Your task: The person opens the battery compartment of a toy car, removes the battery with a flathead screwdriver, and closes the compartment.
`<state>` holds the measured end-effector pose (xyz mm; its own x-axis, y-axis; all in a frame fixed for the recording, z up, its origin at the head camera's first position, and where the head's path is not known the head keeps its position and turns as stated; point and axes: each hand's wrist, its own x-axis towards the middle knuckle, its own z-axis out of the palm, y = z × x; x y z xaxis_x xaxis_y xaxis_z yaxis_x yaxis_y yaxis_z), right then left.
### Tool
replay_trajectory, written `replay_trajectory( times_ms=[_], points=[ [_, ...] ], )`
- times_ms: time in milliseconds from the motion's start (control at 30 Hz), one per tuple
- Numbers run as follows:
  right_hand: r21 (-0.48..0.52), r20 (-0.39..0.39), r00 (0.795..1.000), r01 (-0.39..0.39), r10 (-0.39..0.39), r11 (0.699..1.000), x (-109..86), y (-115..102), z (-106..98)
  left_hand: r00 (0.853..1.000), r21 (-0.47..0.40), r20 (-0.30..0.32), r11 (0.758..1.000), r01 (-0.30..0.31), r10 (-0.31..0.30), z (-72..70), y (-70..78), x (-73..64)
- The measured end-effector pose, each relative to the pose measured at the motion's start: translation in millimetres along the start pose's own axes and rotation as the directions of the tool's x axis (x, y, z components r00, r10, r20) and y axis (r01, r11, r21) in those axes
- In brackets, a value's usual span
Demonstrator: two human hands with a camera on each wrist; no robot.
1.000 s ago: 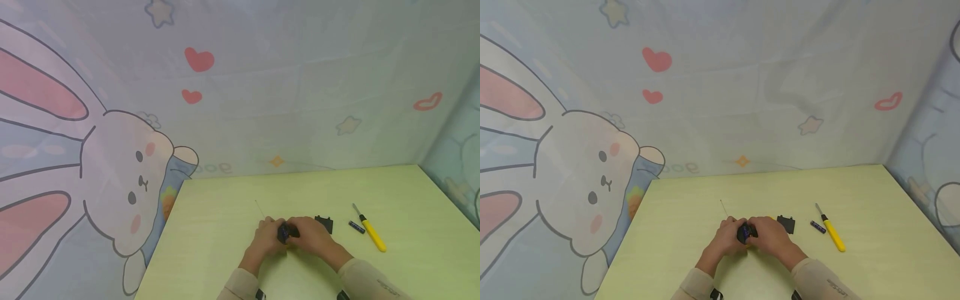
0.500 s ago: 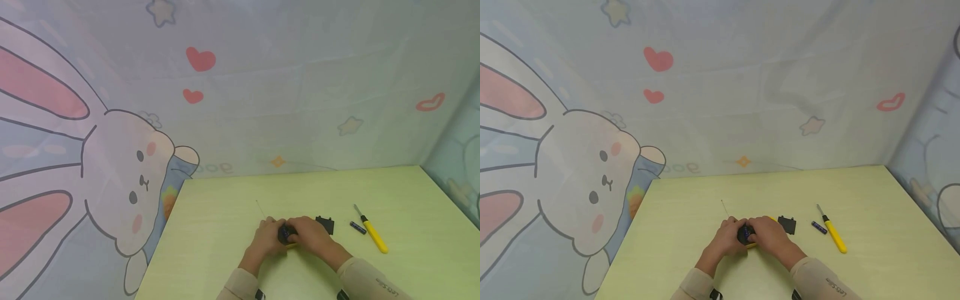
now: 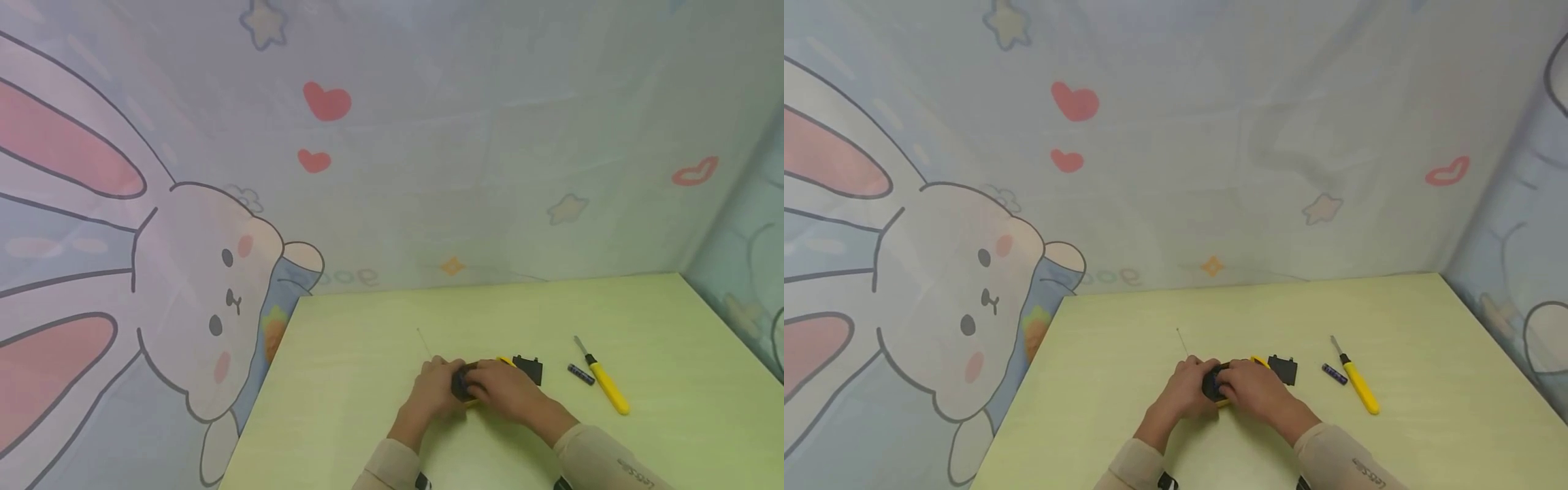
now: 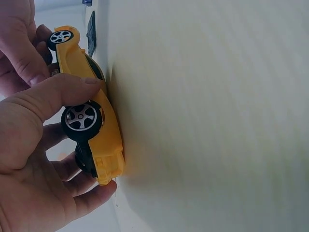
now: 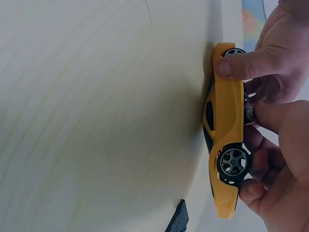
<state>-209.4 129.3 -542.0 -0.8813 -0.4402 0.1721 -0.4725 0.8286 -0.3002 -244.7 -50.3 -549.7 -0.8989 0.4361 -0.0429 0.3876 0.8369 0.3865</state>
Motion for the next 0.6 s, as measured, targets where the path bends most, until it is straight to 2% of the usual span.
replay_trajectory(
  times_ms=[167,600],
  points=[
    [-0.022,0.013,0.999,0.032,-0.032,0.999,-1.6,1.0,0.4,1.0,0.003,-0.007,1.0,0.001,-0.001,2.3,-0.8,0.2],
    [0.058,-0.016,1.0,-0.004,0.005,0.998,4.8,4.5,4.6,1.0,-0.001,-0.019,1.0,-0.013,0.013,2.5,-0.9,0.0]
  ],
)
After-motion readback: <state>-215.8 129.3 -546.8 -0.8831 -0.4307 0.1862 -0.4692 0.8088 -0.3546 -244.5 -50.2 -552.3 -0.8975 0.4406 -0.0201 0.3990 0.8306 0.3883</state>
